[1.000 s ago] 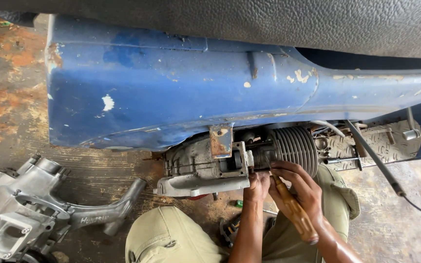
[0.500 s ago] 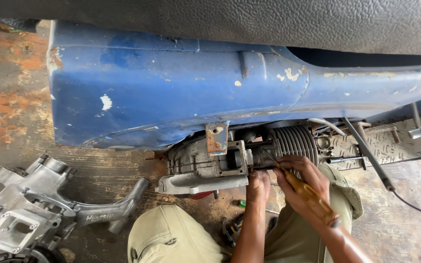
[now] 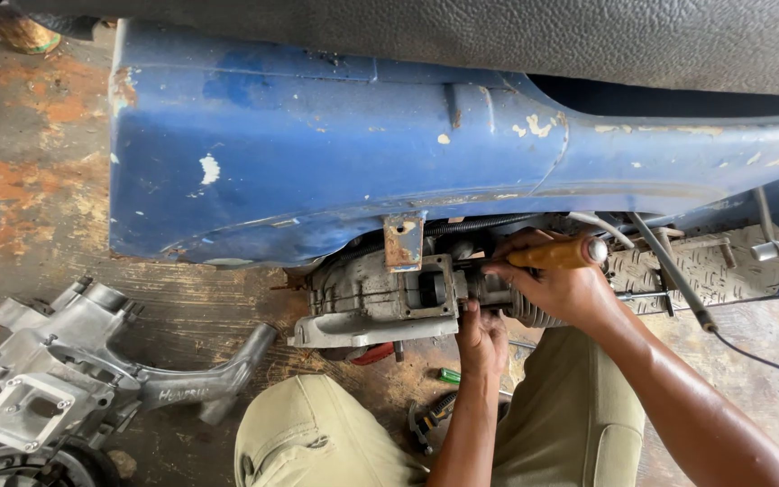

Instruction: Repairing a motorcycle engine by fitting a cylinder component and using a screwdriver for alignment

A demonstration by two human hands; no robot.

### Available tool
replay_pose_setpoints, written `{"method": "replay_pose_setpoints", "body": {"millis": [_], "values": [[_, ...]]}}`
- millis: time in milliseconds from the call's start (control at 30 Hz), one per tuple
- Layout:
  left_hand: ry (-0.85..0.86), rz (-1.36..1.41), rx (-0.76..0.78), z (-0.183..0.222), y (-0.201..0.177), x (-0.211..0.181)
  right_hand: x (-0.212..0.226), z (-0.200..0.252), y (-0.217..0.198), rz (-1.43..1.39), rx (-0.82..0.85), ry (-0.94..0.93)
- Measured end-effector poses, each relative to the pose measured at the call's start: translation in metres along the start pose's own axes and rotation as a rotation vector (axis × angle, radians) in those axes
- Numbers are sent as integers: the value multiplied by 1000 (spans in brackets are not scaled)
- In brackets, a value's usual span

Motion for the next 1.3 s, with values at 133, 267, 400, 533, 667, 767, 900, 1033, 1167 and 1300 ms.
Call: {"method": "replay_pose_setpoints", "body": {"millis": [133,267,400,533,667,767,900,1033,1167,1300], "values": [[-53,23,-82,11,28,-14,-6,3,2,-68,7,-9],[-88,30,-110,17,57,-31,-11,2,5,-80,33,-84],[-83,38,-110,20,66,-34,-3,-2,0,-49,93,-135],[-91,36,-155,29,94,-46,-6,-1,0,-41,81,-223],[-69,65,-209,35,119,-55,-9,-2,-2,-161,80,-187],[-60,61,-229,36,130,-60,-12,-5,-2,-199,84,-250],[-25,93,-239,37,125,-56,-8,-8,-4,-203,89,-328],[-7,98,-245,40,137,-63,2,-9,-8,-282,145,-290],[-9,81,-294,62,185,-92,-11,0,-3,-286,152,-211],[-10,63,-281,53,166,-82,-14,5,4,-254,130,-274]]}}
Point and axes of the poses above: each hand's wrist, its own z-axis away from the middle knuckle, its own y-axis out of the palm, x = y × z, the point moved 4 cm from there along -z, towards the middle knuckle, and after that the axes turned 2 degrees about y, right-handed, at the moved point
